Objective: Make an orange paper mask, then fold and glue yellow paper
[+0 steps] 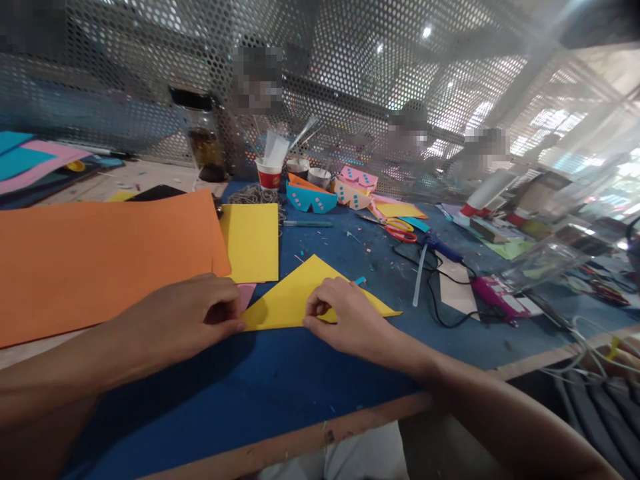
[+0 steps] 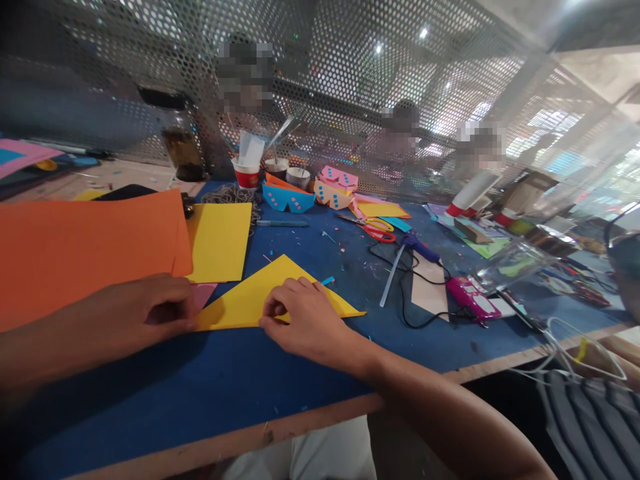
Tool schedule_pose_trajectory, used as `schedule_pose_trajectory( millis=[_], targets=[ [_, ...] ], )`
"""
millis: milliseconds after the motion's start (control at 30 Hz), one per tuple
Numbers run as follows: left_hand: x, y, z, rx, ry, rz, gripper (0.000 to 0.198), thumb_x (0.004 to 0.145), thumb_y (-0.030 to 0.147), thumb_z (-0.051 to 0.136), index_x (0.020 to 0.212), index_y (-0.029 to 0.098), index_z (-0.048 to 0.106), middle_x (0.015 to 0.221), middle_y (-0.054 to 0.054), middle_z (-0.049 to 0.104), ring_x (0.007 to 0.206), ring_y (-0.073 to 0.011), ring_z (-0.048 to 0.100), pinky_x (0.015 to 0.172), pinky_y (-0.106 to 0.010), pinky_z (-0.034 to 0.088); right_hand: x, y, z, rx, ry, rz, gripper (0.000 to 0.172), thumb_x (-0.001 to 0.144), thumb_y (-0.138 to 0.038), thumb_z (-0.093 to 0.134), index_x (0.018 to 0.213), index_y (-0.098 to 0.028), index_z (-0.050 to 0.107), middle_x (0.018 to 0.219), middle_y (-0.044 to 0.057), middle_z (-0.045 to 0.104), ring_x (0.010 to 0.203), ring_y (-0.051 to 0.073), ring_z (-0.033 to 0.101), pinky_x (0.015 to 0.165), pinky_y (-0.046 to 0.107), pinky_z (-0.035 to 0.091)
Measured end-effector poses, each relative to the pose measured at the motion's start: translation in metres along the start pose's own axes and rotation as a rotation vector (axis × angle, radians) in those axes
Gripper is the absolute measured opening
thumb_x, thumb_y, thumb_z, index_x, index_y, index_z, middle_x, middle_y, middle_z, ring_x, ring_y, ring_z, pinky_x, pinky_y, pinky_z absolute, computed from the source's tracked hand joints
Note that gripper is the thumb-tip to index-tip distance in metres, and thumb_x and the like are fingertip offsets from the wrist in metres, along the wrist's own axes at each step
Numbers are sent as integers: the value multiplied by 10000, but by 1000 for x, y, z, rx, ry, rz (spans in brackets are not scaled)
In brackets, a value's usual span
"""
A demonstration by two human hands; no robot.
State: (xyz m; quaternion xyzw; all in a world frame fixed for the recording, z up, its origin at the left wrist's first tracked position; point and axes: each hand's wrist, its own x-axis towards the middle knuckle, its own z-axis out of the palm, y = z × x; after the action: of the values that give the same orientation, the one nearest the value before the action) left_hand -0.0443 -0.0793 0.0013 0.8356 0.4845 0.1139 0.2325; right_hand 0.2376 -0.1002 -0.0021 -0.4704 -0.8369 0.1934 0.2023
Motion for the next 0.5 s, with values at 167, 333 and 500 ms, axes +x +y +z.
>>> schedule_pose_trajectory(
  millis=[167, 333, 500],
  targets=[
    [2, 10, -7, 62, -66, -41, 295, 933, 381, 581, 699, 210, 527, 648, 47, 579, 623, -137, 525, 575, -258, 321, 1, -1, 0, -18, 0, 3, 55, 856, -184, 705, 835, -207, 660, 882, -4, 676, 882, 163, 584, 825, 318, 411],
    [3, 13, -8, 43, -67, -43, 307, 936, 381, 567, 682, 215, 517, 635, 42, 566, 609, -138, 505, 572, -276, 313, 4, -4, 2, -67, 5, -4, 103, 843, -222, 720, 808, -203, 625, 865, -3, 667, 847, 161, 565, 799, 316, 399],
    [2, 3, 0, -7, 14, 1, 306, 892, 396, 629, 658, 217, 548, 610, 45, 571, 580, -135, 490, 556, -290, 305, 8, -7, 4, -138, -17, 19, 236, 850, -339, 769, 776, -206, 589, 852, -2, 659, 822, 169, 540, 772, 328, 369]
  ],
)
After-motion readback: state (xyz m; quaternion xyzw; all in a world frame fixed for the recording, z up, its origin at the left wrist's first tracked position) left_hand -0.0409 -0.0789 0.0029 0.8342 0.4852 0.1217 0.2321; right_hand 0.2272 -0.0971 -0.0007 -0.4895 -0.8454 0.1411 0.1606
